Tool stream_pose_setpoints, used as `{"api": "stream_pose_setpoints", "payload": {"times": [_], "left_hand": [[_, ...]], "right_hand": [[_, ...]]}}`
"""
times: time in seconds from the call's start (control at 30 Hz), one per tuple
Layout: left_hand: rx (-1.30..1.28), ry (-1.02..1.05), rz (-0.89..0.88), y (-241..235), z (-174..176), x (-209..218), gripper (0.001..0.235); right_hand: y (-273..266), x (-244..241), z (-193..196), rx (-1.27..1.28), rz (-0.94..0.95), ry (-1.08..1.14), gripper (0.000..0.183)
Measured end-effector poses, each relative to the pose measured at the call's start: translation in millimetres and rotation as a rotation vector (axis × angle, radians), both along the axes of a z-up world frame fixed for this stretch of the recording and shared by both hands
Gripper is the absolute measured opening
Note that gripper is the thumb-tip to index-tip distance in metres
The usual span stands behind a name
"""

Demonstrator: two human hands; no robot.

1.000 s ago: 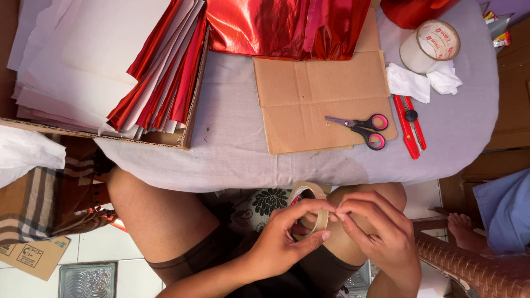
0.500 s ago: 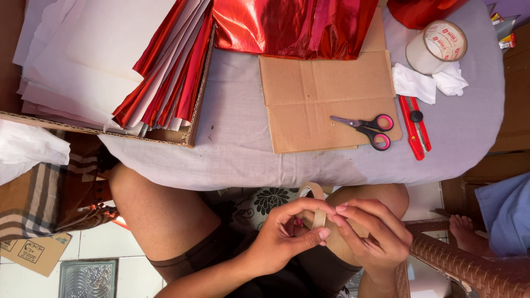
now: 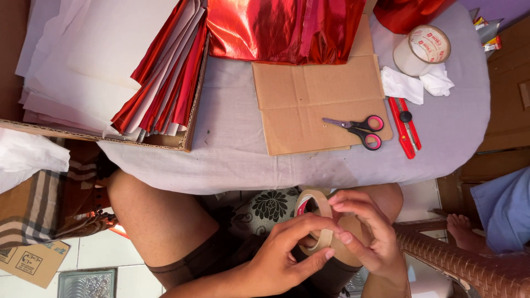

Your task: The person folds a red metallic sheet around a cardboard insert to form a pouch. They then cut a strip of clear tape using scissors and apply it to the edge of the cardboard to secure the pouch.

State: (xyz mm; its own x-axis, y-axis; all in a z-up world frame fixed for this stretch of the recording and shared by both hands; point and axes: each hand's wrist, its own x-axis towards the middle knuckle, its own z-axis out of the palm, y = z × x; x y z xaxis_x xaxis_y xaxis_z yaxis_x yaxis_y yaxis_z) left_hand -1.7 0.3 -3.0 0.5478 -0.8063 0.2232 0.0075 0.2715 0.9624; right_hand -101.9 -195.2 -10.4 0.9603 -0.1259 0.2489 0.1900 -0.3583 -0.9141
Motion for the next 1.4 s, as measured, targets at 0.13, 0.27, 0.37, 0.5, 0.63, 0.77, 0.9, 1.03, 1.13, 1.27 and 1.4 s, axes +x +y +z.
{"api": "stream_pose_setpoints", "payload": {"times": [0.13, 0.27, 0.37, 0.5, 0.63, 0.77, 0.9, 1.03, 1.13, 1.27, 1.4], "left_hand": [[-0.003, 0.015, 0.001, -1, -3, -2, 0.022], [-0.001, -0.183, 0.103, 2, -22, -15, 0.019], [-0.002, -0.269, 0.128, 6, -43, -24, 0.019], [-0.032, -0.425, 0.186, 12, -84, -32, 0.025], [-0.041, -0.506, 0.216, 15, -108, -32, 0.028], [-0.093, -0.466, 0.233, 18, -108, -28, 0.025], [-0.038, -0.397, 0.185, 27, -112, -38, 0.018], [-0.067, -0.148, 0.087, 32, -81, -32, 0.018], [-0.053, 0.132, 0.045, 30, -57, -26, 0.021], [-0.135, 0.137, 0.022, 20, -48, -18, 0.027], [-0.132, 0.037, 0.039, 10, -44, -13, 0.032]], "right_hand": [[-2, 8, -3, -0.129, -0.036, 0.038, 0.034], [-4, 14, -12, -0.228, -0.173, 0.071, 0.023], [-2, 18, -15, -0.294, -0.219, 0.085, 0.02], [8, 30, -17, -0.429, -0.218, 0.026, 0.018], [9, 45, -24, -0.537, -0.162, -0.057, 0.036], [13, 56, -15, -0.793, -0.116, -0.143, 0.039], [14, 56, -13, -0.839, -0.135, -0.109, 0.039], [17, 43, -14, -0.65, -0.194, -0.14, 0.033], [16, 20, -17, -0.197, -0.265, -0.042, 0.006], [17, 7, -15, -0.074, -0.011, 0.106, 0.021], [19, -4, -18, -0.011, 0.012, 0.081, 0.032]]}}
